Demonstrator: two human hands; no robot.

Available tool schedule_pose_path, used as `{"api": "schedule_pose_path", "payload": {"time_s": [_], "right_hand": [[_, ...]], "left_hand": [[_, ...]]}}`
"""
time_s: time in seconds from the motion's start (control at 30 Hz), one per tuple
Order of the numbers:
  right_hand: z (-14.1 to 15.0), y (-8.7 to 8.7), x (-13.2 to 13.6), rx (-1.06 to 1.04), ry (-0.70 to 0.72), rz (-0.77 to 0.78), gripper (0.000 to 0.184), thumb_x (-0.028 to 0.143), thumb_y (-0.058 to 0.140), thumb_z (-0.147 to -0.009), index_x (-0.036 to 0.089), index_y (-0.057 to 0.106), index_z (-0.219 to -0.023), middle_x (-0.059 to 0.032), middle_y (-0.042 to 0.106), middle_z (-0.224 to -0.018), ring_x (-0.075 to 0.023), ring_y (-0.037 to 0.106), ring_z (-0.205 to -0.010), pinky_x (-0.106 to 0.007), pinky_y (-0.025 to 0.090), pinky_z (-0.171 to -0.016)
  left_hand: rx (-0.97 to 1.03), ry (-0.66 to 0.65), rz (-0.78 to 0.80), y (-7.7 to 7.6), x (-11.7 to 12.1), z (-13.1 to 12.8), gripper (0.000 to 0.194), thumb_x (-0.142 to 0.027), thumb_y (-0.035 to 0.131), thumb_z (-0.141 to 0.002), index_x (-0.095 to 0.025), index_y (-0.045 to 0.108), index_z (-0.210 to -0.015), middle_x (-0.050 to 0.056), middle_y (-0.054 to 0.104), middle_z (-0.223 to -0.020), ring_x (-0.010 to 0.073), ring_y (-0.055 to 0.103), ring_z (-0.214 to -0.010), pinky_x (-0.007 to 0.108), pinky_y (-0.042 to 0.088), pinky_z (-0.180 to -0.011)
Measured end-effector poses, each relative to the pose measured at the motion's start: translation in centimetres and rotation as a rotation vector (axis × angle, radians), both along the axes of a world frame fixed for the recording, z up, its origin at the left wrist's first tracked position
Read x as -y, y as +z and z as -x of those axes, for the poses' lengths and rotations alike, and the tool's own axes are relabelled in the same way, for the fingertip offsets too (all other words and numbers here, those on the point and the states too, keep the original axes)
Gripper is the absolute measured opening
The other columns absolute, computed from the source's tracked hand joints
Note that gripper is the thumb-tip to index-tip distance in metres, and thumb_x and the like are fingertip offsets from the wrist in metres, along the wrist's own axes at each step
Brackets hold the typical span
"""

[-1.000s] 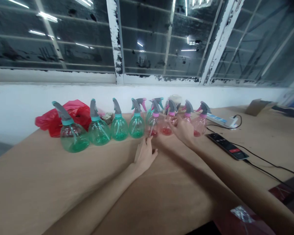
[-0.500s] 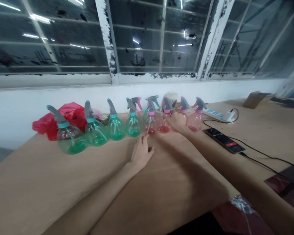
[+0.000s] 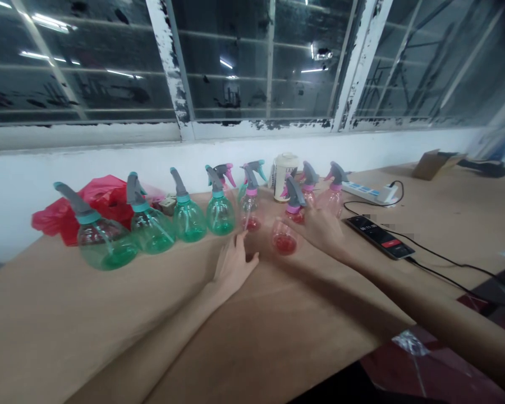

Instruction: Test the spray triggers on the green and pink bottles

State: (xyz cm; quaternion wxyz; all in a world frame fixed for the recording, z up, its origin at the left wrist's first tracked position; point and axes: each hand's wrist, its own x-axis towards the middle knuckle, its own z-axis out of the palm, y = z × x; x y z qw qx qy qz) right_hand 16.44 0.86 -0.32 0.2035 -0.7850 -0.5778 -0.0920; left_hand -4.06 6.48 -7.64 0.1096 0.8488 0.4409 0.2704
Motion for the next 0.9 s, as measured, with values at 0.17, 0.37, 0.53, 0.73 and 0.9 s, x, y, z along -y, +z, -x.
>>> {"api": "schedule_pose_path", "payload": {"time_s": [0.17, 0.37, 0.53, 0.73, 0.9], "right_hand": [[-0.8, -0.6, 2.2, 0.017, 0.084, 0.007, 0.067, 0.067, 0.039, -0.083, 0.010, 0.048, -0.117, -0.0117, 0.069, -0.069, -0.0325, 0.067, -0.067, -0.033, 0.041, -0.052], [-1.8, -1.1, 3.1, -0.050, 0.190, -0.039, 0.064, 0.070, 0.042, -0.081, 0.014, 0.052, -0.110, -0.0091, 0.068, -0.068, -0.0284, 0.066, -0.063, -0.031, 0.040, -0.051], [-1.9, -0.9, 3.9, -0.278, 0.372, -0.051, 0.060, 0.068, 0.048, -0.078, 0.015, 0.052, -0.106, -0.0057, 0.067, -0.068, -0.0226, 0.063, -0.058, -0.032, 0.043, -0.054], [-3.6, -1.1, 4.4, -0.371, 0.535, -0.059, 0.055, 0.065, 0.056, -0.074, 0.018, 0.055, -0.102, -0.0007, 0.063, -0.066, -0.0185, 0.058, -0.057, -0.031, 0.042, -0.055], [-5.5, -1.6, 4.0, -0.499, 0.626, -0.072, 0.045, 0.059, 0.063, -0.073, 0.019, 0.056, -0.094, -0.0038, 0.062, -0.083, -0.0207, 0.058, -0.077, -0.035, 0.046, -0.069]], "left_hand": [[0.093, -0.064, -0.027, 0.8, 0.9, 0.1, 0.044, -0.040, 0.059, -0.081, -0.021, 0.046, -0.118, 0.007, 0.063, -0.110, 0.0260, 0.061, -0.101, 0.044, 0.046, -0.090], [0.157, -0.141, 0.098, 1.2, 2.4, -0.3, 0.052, -0.041, 0.063, -0.077, -0.023, 0.043, -0.122, 0.008, 0.059, -0.120, 0.0265, 0.055, -0.113, 0.047, 0.042, -0.098], [0.221, -0.190, 0.280, 0.8, 4.2, -3.2, 0.092, -0.049, 0.074, -0.065, -0.020, 0.025, -0.139, 0.016, 0.037, -0.144, 0.0341, 0.037, -0.132, 0.054, 0.033, -0.107], [0.467, -0.368, 0.405, 0.6, 4.9, -7.1, 0.083, -0.038, 0.078, -0.065, -0.021, 0.032, -0.132, 0.013, 0.051, -0.132, 0.0299, 0.051, -0.121, 0.050, 0.042, -0.101], [0.413, -0.335, 0.414, 1.2, 5.4, -7.4, 0.080, -0.036, 0.078, -0.065, -0.022, 0.035, -0.131, 0.013, 0.052, -0.132, 0.0300, 0.052, -0.120, 0.049, 0.045, -0.098]]}}
